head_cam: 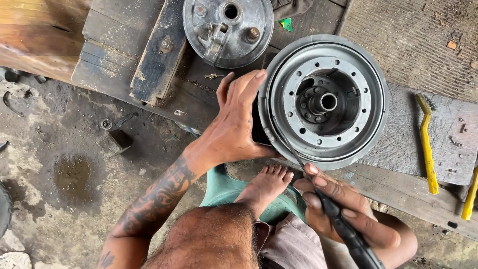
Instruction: Cleaning a motorcycle brake hub using a brush and a scraping tool to remove dirt and debris.
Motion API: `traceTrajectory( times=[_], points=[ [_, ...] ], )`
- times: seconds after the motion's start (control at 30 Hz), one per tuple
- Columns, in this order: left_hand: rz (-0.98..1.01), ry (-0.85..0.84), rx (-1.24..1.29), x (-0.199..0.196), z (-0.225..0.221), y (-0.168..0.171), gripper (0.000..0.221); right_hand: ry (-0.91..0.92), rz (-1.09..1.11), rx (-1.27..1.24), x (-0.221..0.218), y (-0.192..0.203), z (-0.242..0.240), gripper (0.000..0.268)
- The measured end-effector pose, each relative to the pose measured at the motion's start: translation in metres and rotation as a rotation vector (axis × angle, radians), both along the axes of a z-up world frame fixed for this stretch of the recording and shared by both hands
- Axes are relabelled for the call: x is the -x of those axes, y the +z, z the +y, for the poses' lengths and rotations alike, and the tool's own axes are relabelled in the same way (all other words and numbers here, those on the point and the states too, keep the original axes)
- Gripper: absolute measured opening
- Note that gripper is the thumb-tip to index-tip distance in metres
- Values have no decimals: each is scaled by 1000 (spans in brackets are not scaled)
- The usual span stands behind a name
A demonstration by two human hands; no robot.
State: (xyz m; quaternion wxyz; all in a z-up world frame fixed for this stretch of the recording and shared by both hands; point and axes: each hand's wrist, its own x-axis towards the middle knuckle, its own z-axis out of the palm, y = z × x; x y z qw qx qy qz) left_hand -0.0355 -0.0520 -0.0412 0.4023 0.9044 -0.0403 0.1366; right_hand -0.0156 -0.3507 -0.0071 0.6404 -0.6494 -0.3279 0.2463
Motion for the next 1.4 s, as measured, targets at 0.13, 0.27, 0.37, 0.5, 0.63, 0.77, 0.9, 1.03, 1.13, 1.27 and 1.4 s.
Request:
traceTrajectory(
  times=[0.13, 0.27, 0.37, 0.5, 0.63, 0.77, 0.9, 1.03, 1.13, 1.27, 1.4],
  points=[
    [-63, 66, -29, 4, -14, -6, 138, -224, -82, 20, 28, 23, 16, 53],
    [-81, 83, -14, 9, -19, -6, 135, -677, -435, -566, 27, -25, 41, 38],
    [-61, 29, -8, 13, -13, -15, 141, -888, -563, -479, 30, -55, -7, 38],
    [-87, -31, 14, 17, -11, -18, 142, -1077, -582, -497, 31, -46, -43, 37],
    [-208, -43, 132, 19, -20, 0, 133, -881, -661, -484, 35, -37, -81, 30],
    [-318, -56, 81, 17, -39, 28, 104, -1086, -788, -448, 67, -75, -154, 93],
    [-509, -138, -29, 15, -77, 50, 66, -1284, -675, -450, 74, -44, -168, 103],
    [-650, -395, -136, -12, -136, 77, 30, -1268, -789, -207, 49, 4, -192, 40],
    [-553, -702, -177, -44, -201, 89, 26, -1260, -846, -2, 43, -2, -238, 34],
    [-397, -900, -299, -93, -303, 73, 60, -1254, -865, 214, 26, -26, -271, 33],
    [-325, -916, -333, -154, -411, 46, 58, -1136, -915, 341, 3, -39, -302, 27]
  ],
)
